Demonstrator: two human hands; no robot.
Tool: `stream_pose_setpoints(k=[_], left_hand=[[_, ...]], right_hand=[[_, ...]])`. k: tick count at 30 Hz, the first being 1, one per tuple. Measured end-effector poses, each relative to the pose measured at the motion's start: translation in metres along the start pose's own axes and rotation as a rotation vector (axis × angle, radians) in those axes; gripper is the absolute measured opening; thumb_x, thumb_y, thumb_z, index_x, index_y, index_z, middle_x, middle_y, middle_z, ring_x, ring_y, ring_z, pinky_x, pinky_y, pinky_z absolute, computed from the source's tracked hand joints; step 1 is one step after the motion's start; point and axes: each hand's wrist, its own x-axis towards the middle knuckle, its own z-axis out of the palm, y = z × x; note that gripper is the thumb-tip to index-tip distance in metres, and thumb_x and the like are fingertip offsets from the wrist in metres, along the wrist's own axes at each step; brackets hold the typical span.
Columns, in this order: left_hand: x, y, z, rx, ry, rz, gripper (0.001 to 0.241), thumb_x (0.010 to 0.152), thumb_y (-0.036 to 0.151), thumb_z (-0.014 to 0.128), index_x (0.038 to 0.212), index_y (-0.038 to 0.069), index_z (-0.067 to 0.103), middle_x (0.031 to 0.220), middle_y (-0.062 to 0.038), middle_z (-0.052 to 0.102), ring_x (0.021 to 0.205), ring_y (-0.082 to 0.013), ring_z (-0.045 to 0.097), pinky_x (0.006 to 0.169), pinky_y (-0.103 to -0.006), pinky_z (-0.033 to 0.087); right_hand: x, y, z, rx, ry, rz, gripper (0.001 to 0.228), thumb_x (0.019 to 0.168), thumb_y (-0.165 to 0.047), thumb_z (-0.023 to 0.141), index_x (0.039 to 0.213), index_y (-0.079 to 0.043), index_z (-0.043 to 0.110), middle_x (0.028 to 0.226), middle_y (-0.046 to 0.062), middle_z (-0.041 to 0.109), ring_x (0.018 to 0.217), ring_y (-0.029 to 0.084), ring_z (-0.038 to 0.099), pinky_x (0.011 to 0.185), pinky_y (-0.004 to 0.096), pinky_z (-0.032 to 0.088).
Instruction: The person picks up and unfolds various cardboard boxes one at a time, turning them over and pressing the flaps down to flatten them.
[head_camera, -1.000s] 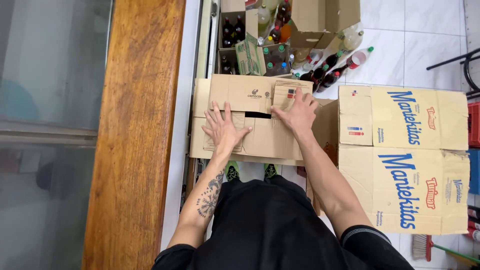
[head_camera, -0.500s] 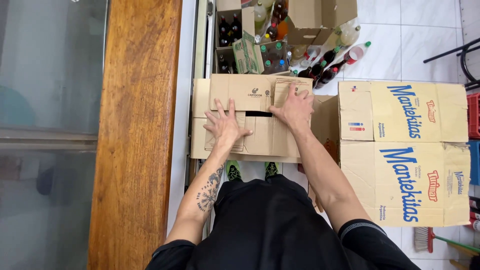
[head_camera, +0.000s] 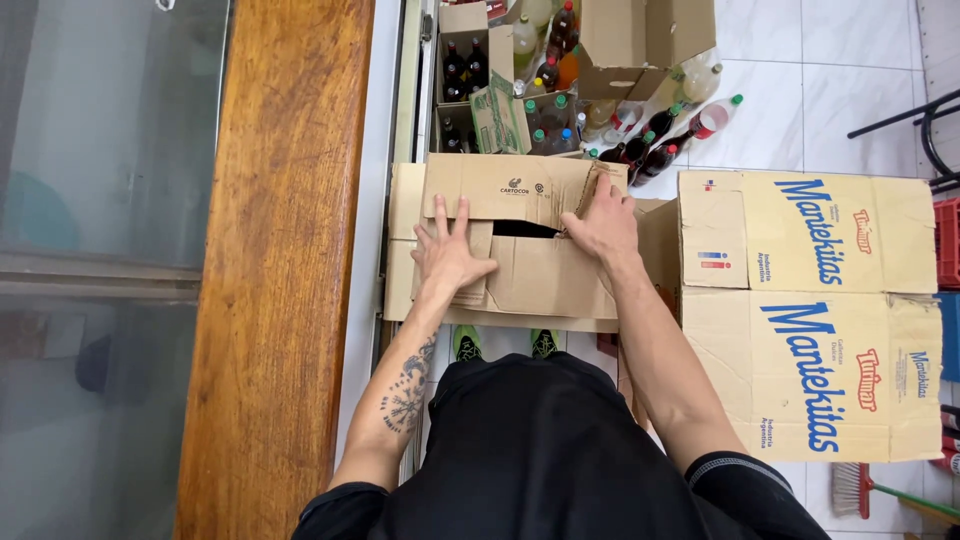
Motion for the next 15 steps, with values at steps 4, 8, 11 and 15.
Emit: stream_pose_setpoints(k=[4, 8, 11, 15], left_hand=[[-0.018, -0.004, -0.022, -0.085, 0.008, 0.014, 0.149, 0.079, 0.052, 0.098, 0.194, 0.033, 0.005, 0.200, -0.012, -0.008, 0.168, -0.0743, 0.025, 0.124, -0.0916, 0.040], [-0.022, -0.013, -0.030, -0.202, 0.009, 0.050, 0.155, 0.075, 0.041, 0.097, 0.193, 0.026, -0.002, 0.200, -0.015, -0.010, 0.169, -0.0723, 0.027, 0.127, -0.0894, 0.040], [-0.029, -0.015, -0.041, -0.297, 0.004, 0.072, 0.154, 0.077, 0.036, 0.098, 0.193, 0.023, -0.003, 0.199, -0.017, -0.012, 0.171, -0.0694, 0.024, 0.131, -0.0851, 0.040], [-0.041, -0.022, -0.055, -0.409, -0.010, 0.075, 0.156, 0.078, 0.029, 0.100, 0.192, 0.021, -0.006, 0.199, -0.021, -0.012, 0.173, -0.0676, 0.019, 0.134, -0.0863, 0.034]], right_hand=[[-0.023, -0.018, -0.039, 0.105, -0.044, -0.009, 0.110, 0.087, -0.043, 0.067, 0.182, 0.002, 0.035, 0.165, 0.038, 0.057, 0.153, 0.057, 0.052, 0.122, 0.070, 0.054], [-0.025, -0.012, -0.047, 0.110, -0.113, -0.034, 0.112, 0.090, -0.044, 0.061, 0.184, 0.004, 0.025, 0.175, 0.037, 0.050, 0.160, 0.060, 0.047, 0.130, 0.072, 0.047], [-0.024, -0.011, -0.054, 0.155, -0.125, -0.048, 0.111, 0.089, -0.042, 0.059, 0.183, 0.003, 0.022, 0.177, 0.037, 0.046, 0.161, 0.061, 0.046, 0.133, 0.072, 0.043], [-0.023, -0.016, -0.079, 0.241, -0.189, -0.066, 0.115, 0.085, -0.037, 0.061, 0.181, 0.013, 0.022, 0.170, 0.047, 0.050, 0.159, 0.065, 0.049, 0.133, 0.075, 0.041]])
